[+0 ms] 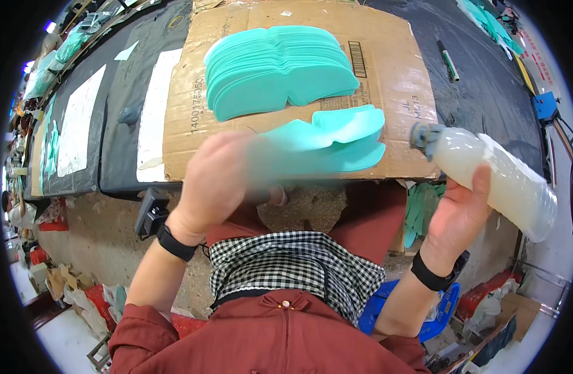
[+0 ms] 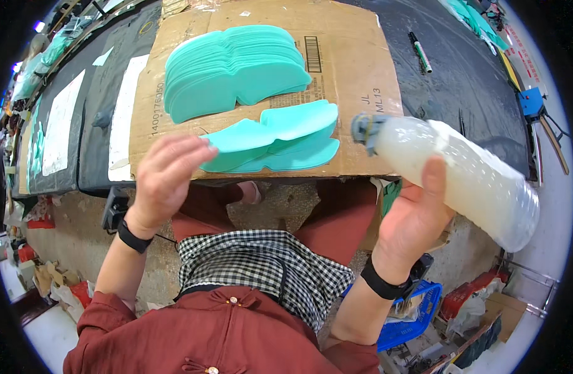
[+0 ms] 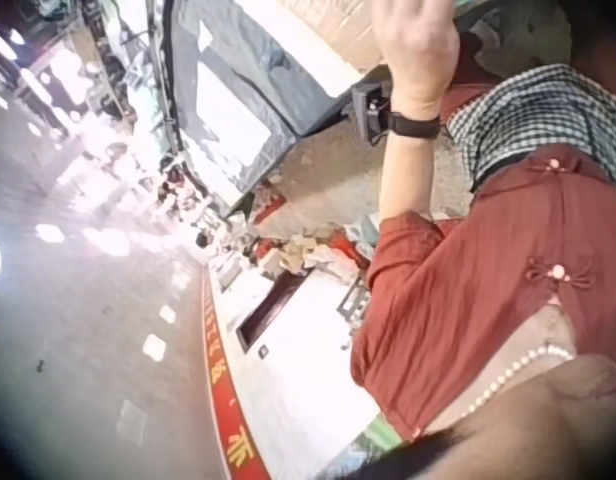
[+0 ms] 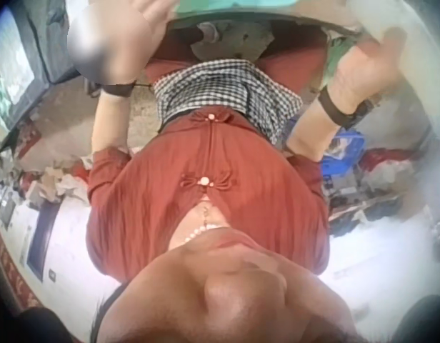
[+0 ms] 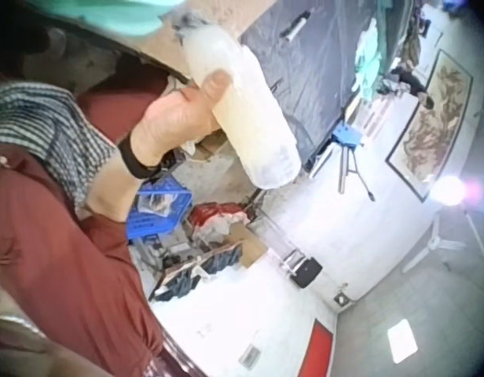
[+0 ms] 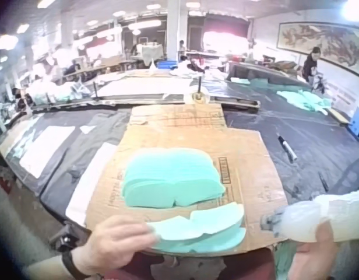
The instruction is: The recorder is applying glue to light green shoe components from a plastic bottle.
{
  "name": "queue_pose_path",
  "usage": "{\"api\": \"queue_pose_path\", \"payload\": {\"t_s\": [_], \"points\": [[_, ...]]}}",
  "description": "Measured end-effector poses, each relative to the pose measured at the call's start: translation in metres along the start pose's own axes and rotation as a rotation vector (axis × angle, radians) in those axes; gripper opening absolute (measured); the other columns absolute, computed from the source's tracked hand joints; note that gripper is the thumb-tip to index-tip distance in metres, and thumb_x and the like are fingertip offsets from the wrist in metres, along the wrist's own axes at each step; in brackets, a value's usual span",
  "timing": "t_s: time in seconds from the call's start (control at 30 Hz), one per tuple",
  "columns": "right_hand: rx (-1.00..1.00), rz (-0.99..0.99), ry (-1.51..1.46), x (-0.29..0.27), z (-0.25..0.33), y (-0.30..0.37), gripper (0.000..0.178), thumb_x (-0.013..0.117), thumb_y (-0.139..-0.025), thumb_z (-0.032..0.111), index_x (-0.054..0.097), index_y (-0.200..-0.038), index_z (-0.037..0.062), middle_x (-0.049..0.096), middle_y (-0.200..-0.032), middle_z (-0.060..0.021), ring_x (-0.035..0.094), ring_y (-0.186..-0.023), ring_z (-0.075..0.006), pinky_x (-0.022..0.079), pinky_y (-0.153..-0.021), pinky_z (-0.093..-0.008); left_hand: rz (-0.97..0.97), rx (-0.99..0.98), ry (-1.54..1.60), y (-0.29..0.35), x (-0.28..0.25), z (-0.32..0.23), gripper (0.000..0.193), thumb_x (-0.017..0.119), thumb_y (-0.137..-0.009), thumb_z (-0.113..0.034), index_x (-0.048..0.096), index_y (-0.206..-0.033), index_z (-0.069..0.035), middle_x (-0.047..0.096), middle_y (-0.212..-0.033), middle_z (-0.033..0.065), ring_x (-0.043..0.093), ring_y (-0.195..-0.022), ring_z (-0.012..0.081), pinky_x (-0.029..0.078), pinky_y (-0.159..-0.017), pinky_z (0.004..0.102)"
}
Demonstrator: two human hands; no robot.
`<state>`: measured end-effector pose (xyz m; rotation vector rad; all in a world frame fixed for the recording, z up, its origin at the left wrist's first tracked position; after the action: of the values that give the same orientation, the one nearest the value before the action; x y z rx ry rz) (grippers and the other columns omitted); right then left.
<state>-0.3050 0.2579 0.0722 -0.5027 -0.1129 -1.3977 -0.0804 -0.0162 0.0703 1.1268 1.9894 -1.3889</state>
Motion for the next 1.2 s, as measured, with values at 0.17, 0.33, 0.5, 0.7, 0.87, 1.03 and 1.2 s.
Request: {"api": "queue_pose_path", "payload": {"t_s": [0.17, 0.33, 0.5, 0.7, 0.87, 1.03, 1.2], "points": [[-0.011, 0.128, 0.223, 0.046, -0.025, -0.001, 0.057, 0.084, -0.090, 0.007, 0.059, -0.141, 0.0009, 0.069, -0.131, -0.0139, 0.070, -0.116, -0.0250, 0.055, -0.103, -0.0402, 0.108, -0.009, -0.017, 0.027, 0.016, -0.002, 0.038, 0.070, -0.079, 0.004, 0.078, -0.113, -0.010, 0.075, -0.114, 0.0087, 0.071, -0.104, 0.0322, 0.060, -0.089, 0.0433], [0.045, 0.552, 0.495, 0.126, -0.066, 0.034, 0.039, 0.086, -0.087, 0.010, 0.071, -0.122, 0.0011, 0.077, -0.116, -0.0107, 0.074, -0.098, -0.0210, 0.058, -0.083, -0.0365, 0.193, -0.099, 0.015, 0.032, 0.024, 0.005, 0.042, 0.069, -0.079, 0.006, 0.075, -0.118, -0.010, 0.070, -0.119, 0.0106, 0.066, -0.112, 0.0356, 0.056, -0.097, 0.0468], [-0.466, 0.828, 0.738, 0.183, -0.037, 0.063, 0.032, 0.087, -0.087, 0.014, 0.073, -0.113, 0.0004, 0.080, -0.105, -0.0119, 0.076, -0.091, -0.0210, 0.058, -0.079, -0.0361, 0.196, -0.201, 0.064, 0.043, 0.027, 0.016, 0.042, 0.068, -0.080, 0.006, 0.074, -0.119, -0.009, 0.068, -0.119, 0.0114, 0.064, -0.113, 0.0366, 0.054, -0.098, 0.0469], [0.054, 0.539, 0.573, 0.146, -0.069, -0.005, 0.033, 0.085, -0.088, 0.015, 0.072, -0.116, 0.0021, 0.079, -0.099, -0.0103, 0.076, -0.086, -0.0193, 0.058, -0.077, -0.0332, 0.147, -0.168, 0.013, 0.036, 0.027, 0.008, 0.038, 0.071, -0.080, 0.005, 0.075, -0.115, -0.008, 0.069, -0.114, 0.0097, 0.065, -0.110, 0.0358, 0.055, -0.096, 0.0458], [-0.086, 0.749, 0.661, 0.172, -0.061, 0.029, 0.032, 0.086, -0.088, 0.016, 0.074, -0.115, 0.0040, 0.080, -0.098, -0.0082, 0.076, -0.087, -0.0183, 0.058, -0.079, -0.0329, 0.153, -0.205, 0.026, 0.038, 0.025, 0.012, 0.032, 0.072, -0.083, 0.001, 0.076, -0.113, -0.010, 0.069, -0.110, 0.0073, 0.064, -0.107, 0.0344, 0.053, -0.096, 0.0462], [-0.030, 0.571, 0.702, 0.117, -0.054, -0.026, 0.033, 0.086, -0.089, 0.014, 0.074, -0.116, -0.0016, 0.079, -0.110, -0.0103, 0.074, -0.096, -0.0183, 0.057, -0.088, -0.0327, 0.156, -0.269, -0.046, 0.037, 0.021, 0.009, 0.029, 0.075, -0.086, -0.005, 0.076, -0.114, -0.012, 0.069, -0.109, 0.0063, 0.062, -0.108, 0.0319, 0.047, -0.098, 0.0471], [-0.058, 0.570, 0.720, 0.109, -0.046, 0.012, 0.036, 0.084, -0.090, 0.008, 0.071, -0.121, -0.0044, 0.076, -0.115, -0.0109, 0.072, -0.101, -0.0177, 0.057, -0.091, -0.0331, 0.143, -0.300, -0.009, 0.047, 0.021, 0.014, 0.026, 0.074, -0.087, -0.005, 0.076, -0.112, -0.012, 0.068, -0.108, 0.0063, 0.063, -0.104, 0.0307, 0.046, -0.098, 0.0466]]}}
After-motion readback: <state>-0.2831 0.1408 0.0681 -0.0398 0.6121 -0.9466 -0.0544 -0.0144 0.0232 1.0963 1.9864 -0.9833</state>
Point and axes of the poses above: each hand's wrist, its own y-axis away from the middle knuckle, its own x-axis out of the palm, z = x × y, the point moved 9 cm from there along -y, towards the middle knuckle
